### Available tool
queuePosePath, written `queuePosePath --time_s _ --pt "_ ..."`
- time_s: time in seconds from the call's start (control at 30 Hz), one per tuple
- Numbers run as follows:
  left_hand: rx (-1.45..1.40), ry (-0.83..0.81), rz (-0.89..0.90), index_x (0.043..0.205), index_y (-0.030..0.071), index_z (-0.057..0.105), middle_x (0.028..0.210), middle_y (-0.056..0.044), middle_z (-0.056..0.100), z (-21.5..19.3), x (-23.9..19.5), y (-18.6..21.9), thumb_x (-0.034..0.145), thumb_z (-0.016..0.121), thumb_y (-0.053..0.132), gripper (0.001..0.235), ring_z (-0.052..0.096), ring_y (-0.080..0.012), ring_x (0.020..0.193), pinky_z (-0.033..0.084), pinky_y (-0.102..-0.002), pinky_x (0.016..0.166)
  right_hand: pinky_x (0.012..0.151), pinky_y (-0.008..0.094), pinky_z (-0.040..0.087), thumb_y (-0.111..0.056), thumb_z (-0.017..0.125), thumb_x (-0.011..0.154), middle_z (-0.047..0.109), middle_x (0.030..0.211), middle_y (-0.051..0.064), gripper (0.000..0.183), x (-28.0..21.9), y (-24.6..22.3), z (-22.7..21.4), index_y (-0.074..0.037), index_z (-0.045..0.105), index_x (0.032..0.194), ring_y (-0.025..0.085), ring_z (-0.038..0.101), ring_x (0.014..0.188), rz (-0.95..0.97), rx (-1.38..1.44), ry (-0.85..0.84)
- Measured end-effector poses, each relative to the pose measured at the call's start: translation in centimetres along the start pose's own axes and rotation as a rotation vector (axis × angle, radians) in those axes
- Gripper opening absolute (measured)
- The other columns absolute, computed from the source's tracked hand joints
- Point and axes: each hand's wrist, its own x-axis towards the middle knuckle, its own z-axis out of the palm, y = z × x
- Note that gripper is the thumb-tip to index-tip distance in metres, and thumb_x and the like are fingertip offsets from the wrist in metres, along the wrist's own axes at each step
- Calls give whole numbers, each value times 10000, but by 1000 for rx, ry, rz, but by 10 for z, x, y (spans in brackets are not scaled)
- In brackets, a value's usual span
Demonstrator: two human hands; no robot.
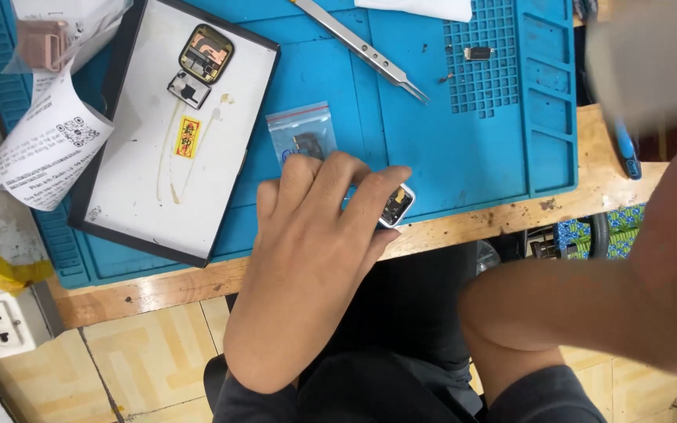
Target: The person applies a yellow liquid to a small electronic component, then uses a pen-like tool to scrape and clean the component's surface. They continue to manipulate the component with the tool, focusing on specific areas.
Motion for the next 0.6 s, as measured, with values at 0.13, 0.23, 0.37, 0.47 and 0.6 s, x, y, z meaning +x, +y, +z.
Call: queuePosePath --time_s 0.13,0.23,0.37,0.47,0.6 --pt "-8 -19 -16 1054 146 475 883 -32 412 1 2 0 647 705 277 486 361 -239 767 294 -366 590 810 320 320 -212 447 644 403 1051 196 662 5 -64 16 119 312 1201 230 400 917 -1 188 -69" --pt "-16 -54 -43 1048 164 487 882 -19 436 1 4 -2 630 701 289 486 382 -235 761 306 -371 577 372 160 429 -426 258 863 483 783 149 589 8 -65 25 69 255 1184 136 521 534 14 472 -178" --pt "-34 -78 -77 1016 178 497 854 1 464 4 8 -5 638 698 293 444 407 -222 761 303 -371 563 483 175 502 -338 267 847 467 880 134 598 12 -43 31 24 135 1304 134 516 647 -62 457 -360" --pt "-50 -75 -82 999 178 506 847 10 469 5 10 -7 646 697 300 420 411 -213 760 287 -363 561 583 192 518 -251 411 744 529 876 158 619 11 -18 26 26 199 1255 148 574 676 -96 504 -432" --pt "-79 -59 -106 921 168 502 791 16 451 7 9 -10 686 687 285 320 411 -194 749 263 -340 548 661 229 473 -370 547 612 493 864 171 510 11 17 21 -49 409 983 196 555 756 -381 312 -419"
